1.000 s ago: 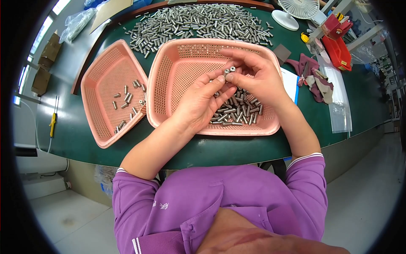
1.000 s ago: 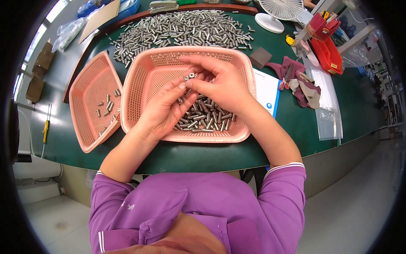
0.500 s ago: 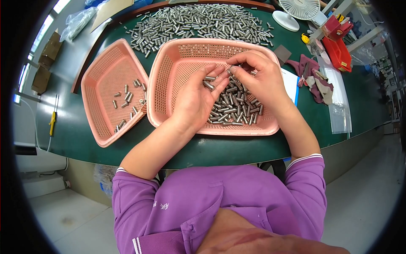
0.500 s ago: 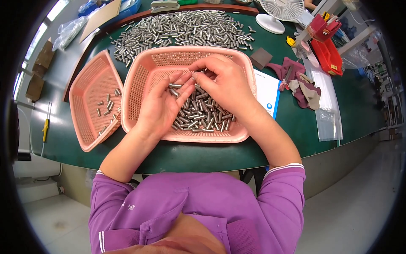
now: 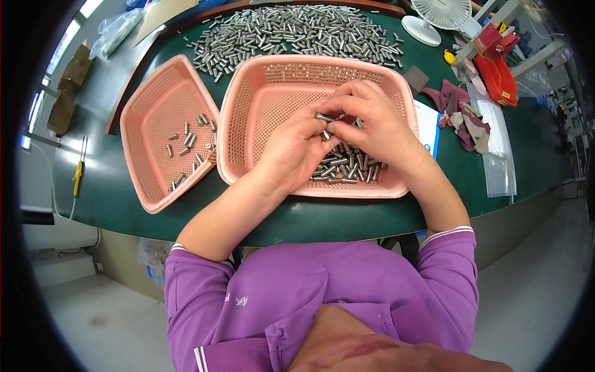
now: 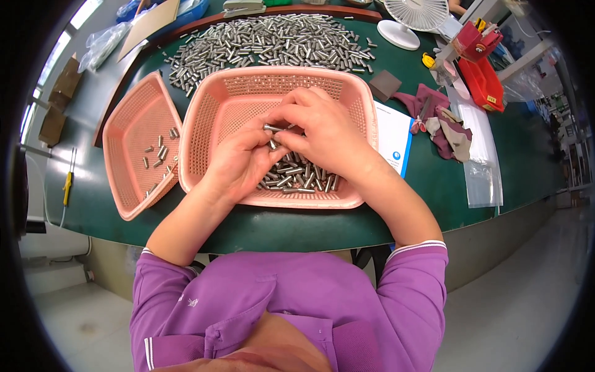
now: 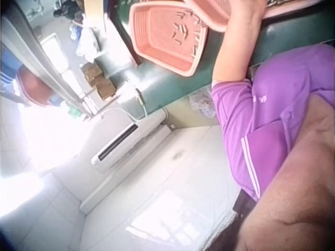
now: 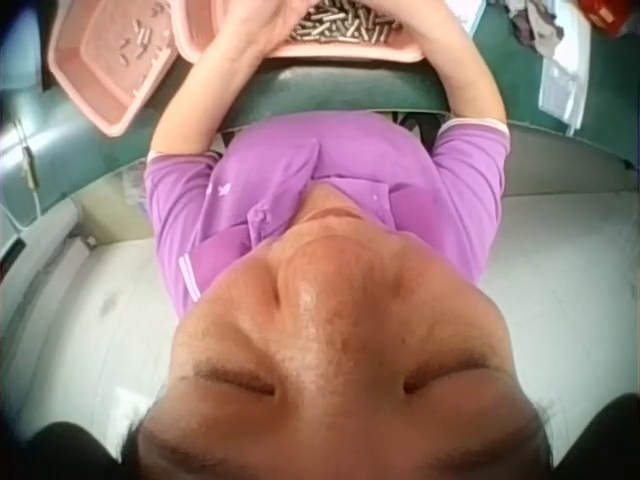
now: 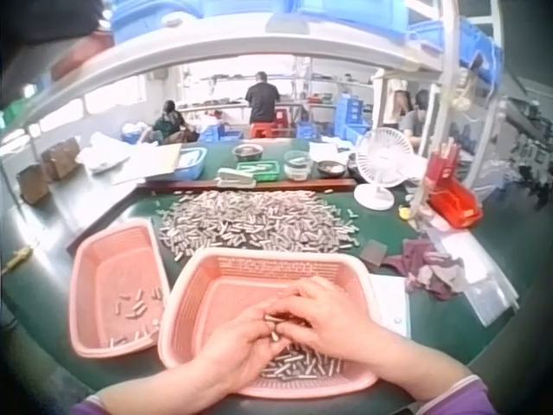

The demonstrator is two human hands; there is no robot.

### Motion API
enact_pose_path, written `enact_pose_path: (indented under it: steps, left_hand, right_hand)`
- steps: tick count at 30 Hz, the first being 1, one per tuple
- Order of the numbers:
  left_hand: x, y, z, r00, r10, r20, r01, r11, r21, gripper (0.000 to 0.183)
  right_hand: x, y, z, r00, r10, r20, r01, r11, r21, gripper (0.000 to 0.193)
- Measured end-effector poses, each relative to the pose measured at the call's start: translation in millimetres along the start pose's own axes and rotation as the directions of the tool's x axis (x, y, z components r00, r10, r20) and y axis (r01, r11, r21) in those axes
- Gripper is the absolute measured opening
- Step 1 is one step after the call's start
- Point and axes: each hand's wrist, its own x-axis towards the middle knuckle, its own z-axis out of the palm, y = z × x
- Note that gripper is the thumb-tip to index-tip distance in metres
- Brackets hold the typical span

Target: The person sorts small metal parts into pink baskets by hand.

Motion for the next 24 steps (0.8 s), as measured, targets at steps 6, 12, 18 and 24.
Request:
enact_pose_path:
  steps: [6, 12, 18, 24]
  left_hand:
    - [2.4, -0.6, -1.4, 0.999, -0.011, 0.049, 0.014, 0.998, -0.055, 0.05]
    - [0.6, 0.0, -1.7, 0.996, 0.075, -0.039, -0.075, 0.997, 0.01, 0.06]
    - [-2.6, 1.6, 4.7, 0.997, 0.055, -0.053, -0.048, 0.99, 0.133, 0.07]
    - [-4.8, -1.2, 9.9, 0.98, 0.197, 0.008, -0.192, 0.947, 0.258, 0.075]
  right_hand:
    - [1.1, -0.6, -1.2, 0.999, 0.032, -0.021, -0.033, 0.999, -0.028, 0.015]
    - [3.5, 5.9, 0.6, 0.993, -0.116, -0.022, 0.116, 0.992, 0.045, 0.017]
    - [2.1, 5.4, -0.8, 0.995, -0.094, 0.029, 0.092, 0.993, 0.075, 0.018]
    - [5.1, -2.7, -3.2, 0.997, -0.012, -0.071, 0.023, 0.988, 0.153, 0.025]
